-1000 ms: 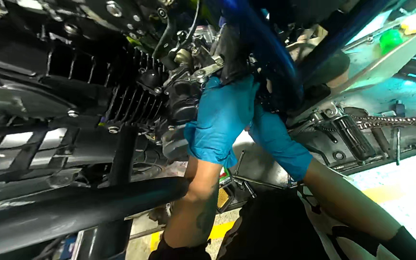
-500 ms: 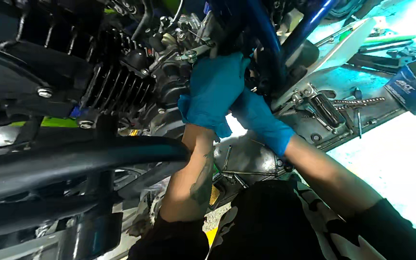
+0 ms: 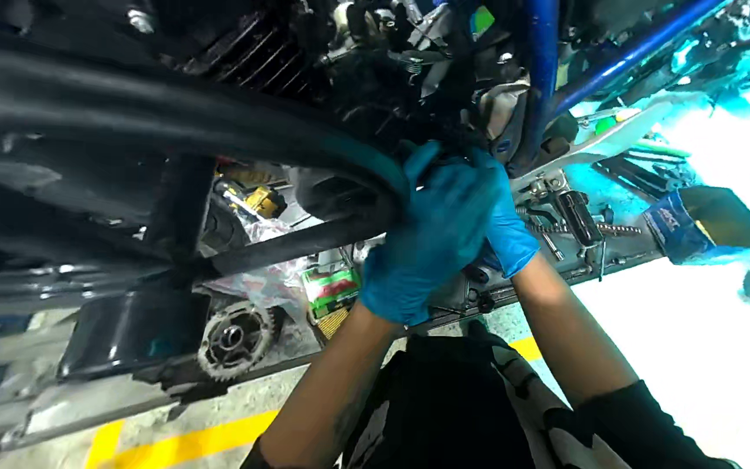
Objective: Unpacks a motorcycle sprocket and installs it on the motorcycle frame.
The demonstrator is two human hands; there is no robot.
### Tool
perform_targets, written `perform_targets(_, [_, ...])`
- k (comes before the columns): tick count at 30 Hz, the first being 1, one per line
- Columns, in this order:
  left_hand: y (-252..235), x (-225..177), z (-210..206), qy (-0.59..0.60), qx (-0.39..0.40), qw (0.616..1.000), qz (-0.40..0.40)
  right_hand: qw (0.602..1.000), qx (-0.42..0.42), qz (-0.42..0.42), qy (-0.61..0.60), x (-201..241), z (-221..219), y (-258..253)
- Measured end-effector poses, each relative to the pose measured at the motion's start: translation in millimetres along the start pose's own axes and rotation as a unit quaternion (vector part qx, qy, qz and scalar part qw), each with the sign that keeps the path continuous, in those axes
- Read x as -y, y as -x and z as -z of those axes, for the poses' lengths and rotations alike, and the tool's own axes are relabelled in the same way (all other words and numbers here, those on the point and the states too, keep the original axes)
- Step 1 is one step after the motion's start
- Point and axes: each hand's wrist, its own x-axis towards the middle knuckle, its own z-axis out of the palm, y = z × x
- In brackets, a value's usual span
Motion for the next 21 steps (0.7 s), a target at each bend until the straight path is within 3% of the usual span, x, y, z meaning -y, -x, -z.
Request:
perform_targets(2, [16.5,11.7,9.3,-0.076,-0.04,0.995,0.043,0.973,-0.056,-0.055,-0.216,11.4,-8.1,8.0])
perform_targets(4, [3.0,1.7,24.1,-0.118,-0.045,0.987,0.104,0.931,-0.089,-0.086,-0.342,26.1,-7.9,15.2])
perform_targets(10, [-29.0,-1.4,27.5,-0.224,0.045,0.942,0.247,0.967,-0.054,-0.058,-0.241,25.4,4.9,12.2])
perform_targets(15, [-59.6,5.3,10.1,-0.265,0.122,0.908,0.303,0.965,-0.009,-0.048,-0.258,21.3,12.0,9.1])
perform_targets(18, [-55.7,8.1,5.7,-0.26,0.103,0.92,0.274,0.964,0.042,-0.047,-0.26,18.6,15.3,5.9])
perform_targets(21, [-58.9,13.6,10.4,-0.25,0.099,0.955,0.128,0.952,0.06,-0.074,-0.29,19.7,13.3,4.0])
